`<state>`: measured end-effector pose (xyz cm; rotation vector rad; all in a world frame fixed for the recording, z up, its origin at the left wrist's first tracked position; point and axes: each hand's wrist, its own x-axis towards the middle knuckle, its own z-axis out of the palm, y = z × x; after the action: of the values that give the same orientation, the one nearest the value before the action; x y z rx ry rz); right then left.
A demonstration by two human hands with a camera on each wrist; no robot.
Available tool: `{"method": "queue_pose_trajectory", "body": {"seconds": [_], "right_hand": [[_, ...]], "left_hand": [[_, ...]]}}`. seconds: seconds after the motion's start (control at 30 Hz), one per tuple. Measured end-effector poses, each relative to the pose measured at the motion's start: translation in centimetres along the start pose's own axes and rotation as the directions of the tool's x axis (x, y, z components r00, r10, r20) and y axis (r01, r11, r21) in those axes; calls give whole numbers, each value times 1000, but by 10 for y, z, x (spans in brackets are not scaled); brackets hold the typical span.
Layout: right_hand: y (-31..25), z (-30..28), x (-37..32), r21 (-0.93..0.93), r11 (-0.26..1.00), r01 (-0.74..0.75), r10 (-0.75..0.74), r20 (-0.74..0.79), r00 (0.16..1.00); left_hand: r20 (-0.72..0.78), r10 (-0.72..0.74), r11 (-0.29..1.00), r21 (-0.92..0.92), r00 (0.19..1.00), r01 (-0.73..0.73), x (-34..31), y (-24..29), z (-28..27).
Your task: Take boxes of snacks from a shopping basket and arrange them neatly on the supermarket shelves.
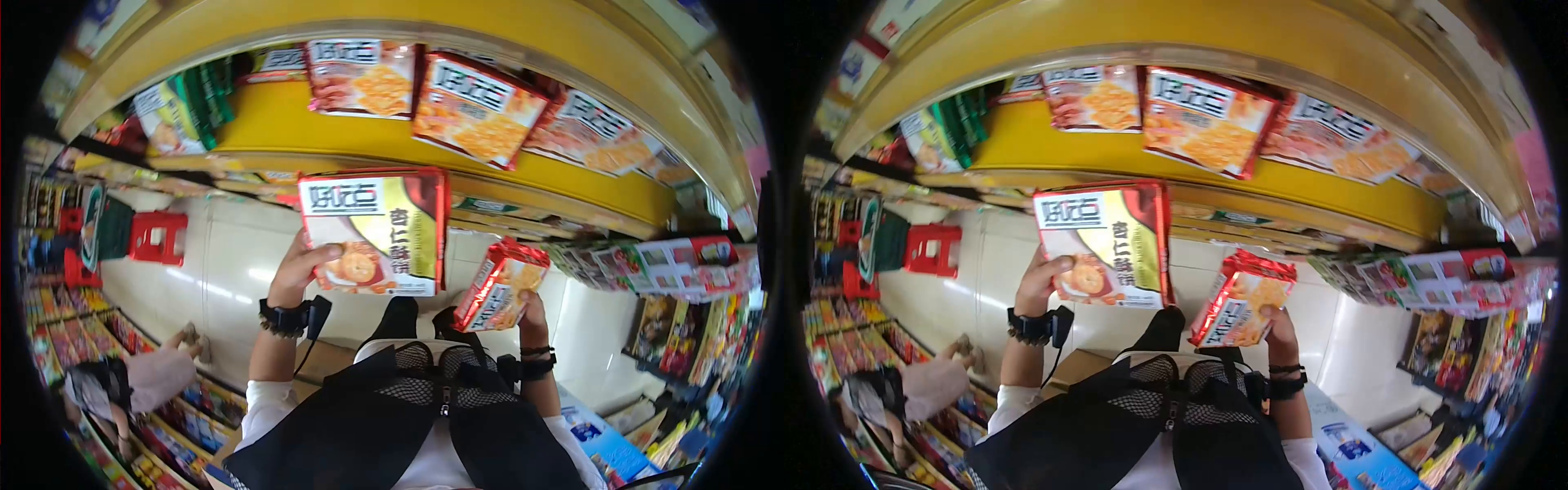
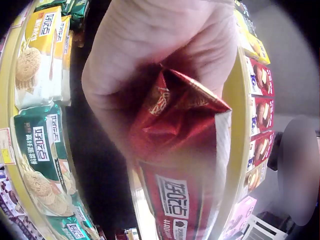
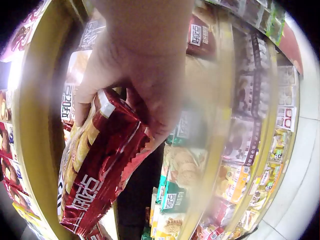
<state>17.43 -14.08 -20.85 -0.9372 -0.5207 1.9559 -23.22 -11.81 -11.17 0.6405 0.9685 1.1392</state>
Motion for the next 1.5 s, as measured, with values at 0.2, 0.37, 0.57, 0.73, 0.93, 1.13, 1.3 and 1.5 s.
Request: {"method": "queue_pose_trajectory", "body": {"seconds": [0.2, 0.37, 0.57, 0.73, 0.93, 1.13, 1.3, 1.5], "right_hand": [[-4, 1, -6, -101, 995, -10, 4, -61, 998], [-1, 8, -4, -55, 998, -36, 35, -14, 999], [3, 50, -4, -167, 985, -32, 10, -132, 991], [5, 53, -7, -154, 988, 22, -33, -69, 997], [-13, 53, -5, -68, 996, -65, 57, -101, 993], [-14, 18, 31, -4, 985, -172, 171, 96, 981], [-45, 95, 44, 2, 991, -136, 124, 408, 905], [-22, 146, 57, -22, 998, -63, 66, 494, 867]], "left_hand": [[31, 25, 999, -32, 999, -24, -3, -3, -1], [39, 38, 998, -47, 999, -36, -6, -6, -15], [51, 52, 998, -26, 997, -50, -10, 0, -32], [44, -4, 1000, -14, 999, 5, -10, -1, -33], [5, 41, 999, -28, 999, -40, -13, 1, -14], [-83, 58, 998, 13, 995, -57, -30, 3, -4], [-87, 45, 997, 60, 995, -40, -33, 9, 3], [91, -15, 984, 181, 996, -1, -23, 25, -22]]}}
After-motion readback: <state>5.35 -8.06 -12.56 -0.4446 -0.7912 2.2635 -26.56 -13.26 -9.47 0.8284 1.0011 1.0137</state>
